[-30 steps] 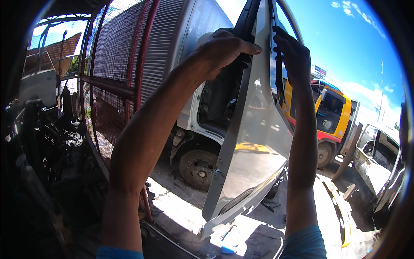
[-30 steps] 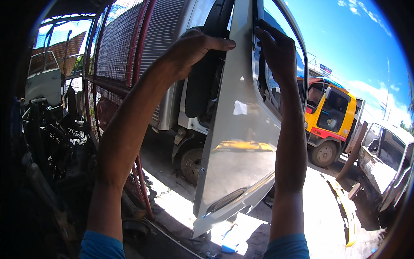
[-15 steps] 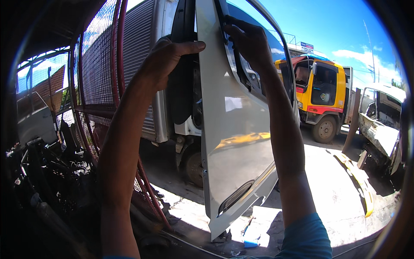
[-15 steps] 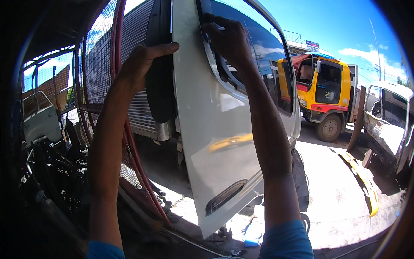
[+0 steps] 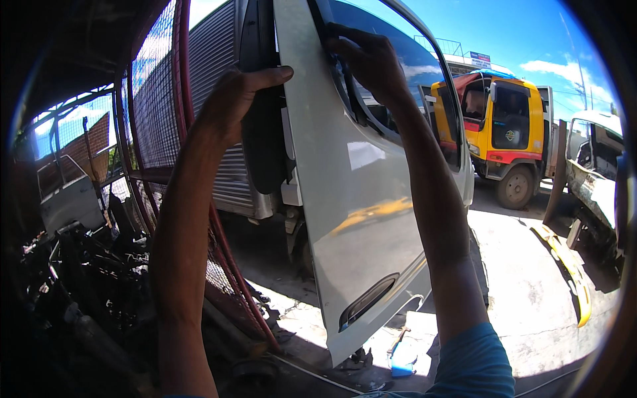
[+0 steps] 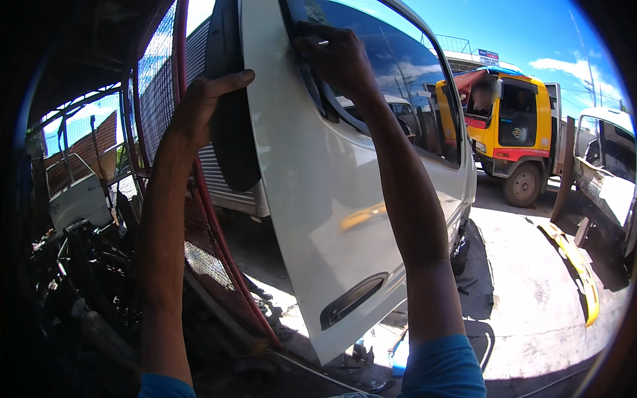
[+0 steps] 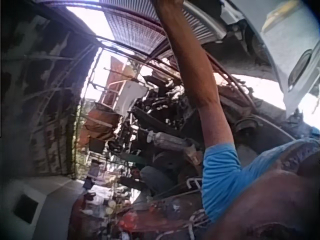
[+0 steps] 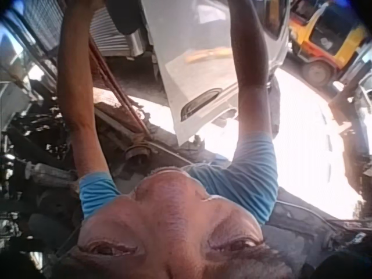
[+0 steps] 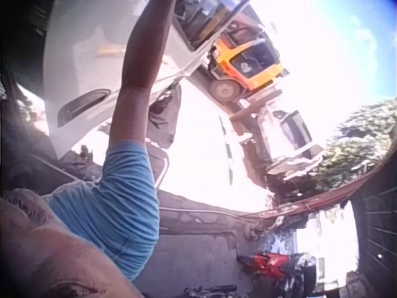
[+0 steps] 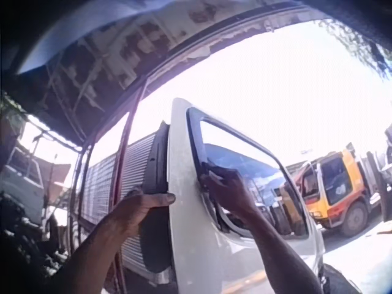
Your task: The person removes a black rubber weatherstrip from a white car door, peels off the backing tape, and presses the weatherstrip into place along the door's window frame. The person repeats this process for a second piece of trim.
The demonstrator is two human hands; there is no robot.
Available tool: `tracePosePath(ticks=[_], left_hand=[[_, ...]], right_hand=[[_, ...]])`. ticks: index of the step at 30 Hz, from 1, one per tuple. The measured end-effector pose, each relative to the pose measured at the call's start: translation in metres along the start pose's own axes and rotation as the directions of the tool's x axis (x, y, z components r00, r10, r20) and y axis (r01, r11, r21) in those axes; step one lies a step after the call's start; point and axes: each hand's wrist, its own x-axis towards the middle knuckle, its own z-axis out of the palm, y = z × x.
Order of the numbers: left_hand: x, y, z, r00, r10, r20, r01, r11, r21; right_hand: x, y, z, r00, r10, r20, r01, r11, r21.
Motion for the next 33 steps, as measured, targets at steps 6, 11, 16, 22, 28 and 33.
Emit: tracePosePath(ticks=[6, 11, 16, 22, 28, 33], left_hand=[[-0.001, 0.006, -0.002, 1.000, -0.031, -0.001, 0.031, 0.999, -0.031], [-0.007, 0.009, 0.005, 0.998, 0.015, -0.055, -0.014, 1.000, 0.027], [-0.002, 0.007, -0.005, 1.000, -0.001, -0.015, 0.001, 0.999, 0.033], [0.003, 0.006, -0.009, 1.000, -0.004, 0.008, 0.004, 1.000, 0.029], [0.000, 0.011, 0.001, 1.000, 0.023, -0.017, -0.023, 0.999, 0.023], [-0.005, 0.016, -0.002, 1.000, -0.025, -0.011, 0.027, 0.993, 0.113]], right_hand=[[0.001, 0.002, 0.004, 0.998, -0.047, -0.029, 0.047, 0.999, -0.013], [-0.001, 0.001, 0.004, 0.998, -0.058, 0.015, 0.059, 0.992, -0.109], [0.002, 0.002, 0.005, 0.989, -0.140, 0.039, 0.145, 0.964, -0.222], [0.002, 0.001, 0.005, 0.992, -0.127, -0.002, 0.125, 0.982, -0.141], [0.005, 0.001, -0.001, 0.988, -0.154, 0.034, 0.158, 0.964, -0.216], [0.007, 0.001, -0.003, 0.995, -0.060, 0.080, 0.070, 0.989, -0.131]])
